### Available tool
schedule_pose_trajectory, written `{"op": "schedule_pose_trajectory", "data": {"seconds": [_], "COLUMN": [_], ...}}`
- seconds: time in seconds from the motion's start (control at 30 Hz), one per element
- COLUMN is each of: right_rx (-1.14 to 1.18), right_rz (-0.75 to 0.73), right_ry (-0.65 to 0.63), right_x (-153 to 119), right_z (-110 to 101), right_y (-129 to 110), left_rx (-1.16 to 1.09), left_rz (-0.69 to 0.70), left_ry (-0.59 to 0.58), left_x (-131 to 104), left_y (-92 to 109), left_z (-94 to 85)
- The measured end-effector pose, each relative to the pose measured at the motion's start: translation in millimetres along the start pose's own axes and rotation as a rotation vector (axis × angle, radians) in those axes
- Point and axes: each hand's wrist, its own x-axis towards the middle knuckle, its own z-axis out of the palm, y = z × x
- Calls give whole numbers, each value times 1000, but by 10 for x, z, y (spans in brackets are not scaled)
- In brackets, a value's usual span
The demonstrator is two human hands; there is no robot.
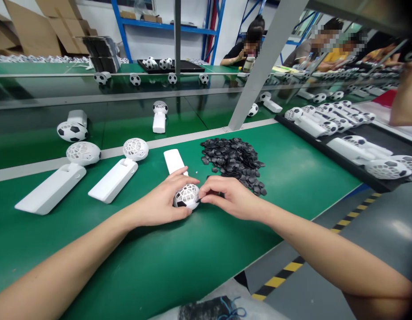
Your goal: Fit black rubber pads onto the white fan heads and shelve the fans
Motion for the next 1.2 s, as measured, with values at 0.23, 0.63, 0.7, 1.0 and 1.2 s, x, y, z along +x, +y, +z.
{"op": "schedule_pose_trajectory", "data": {"seconds": [0.23,0.63,0.7,1.0,1.2], "right_rx": [189,322,306,-714,-1107], "right_rz": [100,288,267,99,-130], "right_ry": [6,47,63,84,-99], "right_x": [81,85,98,459,498], "right_z": [77,204,236,-209,-198], "right_y": [47,55,87,596,726], "left_rx": [-36,-2,23,-15,31], "left_rz": [-48,7,17,37,-116], "left_ry": [90,100,118,110,131], "left_x": [17,49,53,45,-7], "left_y": [62,83,60,-88,-104], "left_z": [84,105,96,59,-117]}}
